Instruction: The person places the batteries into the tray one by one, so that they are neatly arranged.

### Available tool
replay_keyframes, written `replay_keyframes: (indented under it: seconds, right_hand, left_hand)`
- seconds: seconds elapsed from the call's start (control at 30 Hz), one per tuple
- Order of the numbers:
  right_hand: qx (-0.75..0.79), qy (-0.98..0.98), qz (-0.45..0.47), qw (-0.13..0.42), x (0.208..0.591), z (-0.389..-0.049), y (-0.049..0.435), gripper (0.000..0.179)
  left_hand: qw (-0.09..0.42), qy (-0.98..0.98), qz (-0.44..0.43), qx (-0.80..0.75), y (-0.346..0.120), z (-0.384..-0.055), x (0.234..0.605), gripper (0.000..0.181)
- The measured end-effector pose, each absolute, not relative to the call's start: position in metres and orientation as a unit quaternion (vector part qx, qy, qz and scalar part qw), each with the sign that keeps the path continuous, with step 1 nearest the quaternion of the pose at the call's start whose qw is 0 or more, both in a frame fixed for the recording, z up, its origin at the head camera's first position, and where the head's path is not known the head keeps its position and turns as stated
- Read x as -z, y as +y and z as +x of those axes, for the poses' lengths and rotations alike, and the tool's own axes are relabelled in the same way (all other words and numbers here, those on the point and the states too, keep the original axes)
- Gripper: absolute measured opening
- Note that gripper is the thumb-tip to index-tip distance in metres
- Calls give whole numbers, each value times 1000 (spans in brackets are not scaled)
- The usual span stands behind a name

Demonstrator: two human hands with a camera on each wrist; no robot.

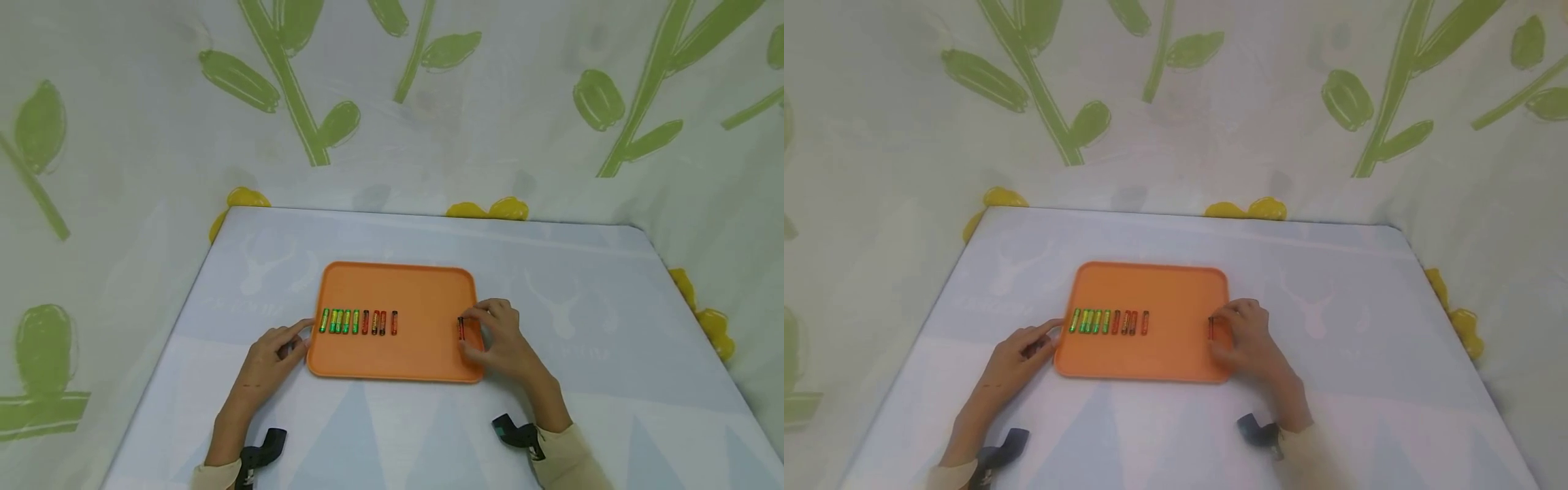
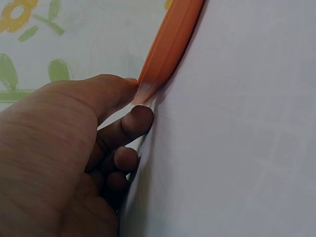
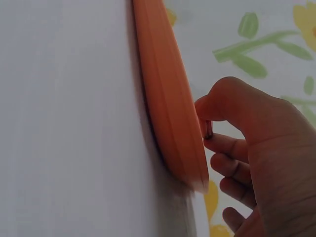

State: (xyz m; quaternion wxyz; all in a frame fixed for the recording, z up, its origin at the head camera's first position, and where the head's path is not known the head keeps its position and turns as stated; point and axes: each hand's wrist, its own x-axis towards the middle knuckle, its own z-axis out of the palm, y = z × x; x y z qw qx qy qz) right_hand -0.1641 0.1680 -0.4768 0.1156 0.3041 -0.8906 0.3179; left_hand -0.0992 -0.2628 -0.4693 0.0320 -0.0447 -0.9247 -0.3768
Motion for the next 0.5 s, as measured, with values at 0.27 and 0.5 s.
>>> replay_keyframes:
  seconds: [0.27,0.5]
  right_hand:
    - [-320,-884,319,117,475,-170,140,39]
    - [-301,-890,325,108,469,-172,118,37]
  left_hand:
    - [27,-924,-49,378,-261,-100,465,39]
    - [31,-922,-47,384,-263,-99,469,38]
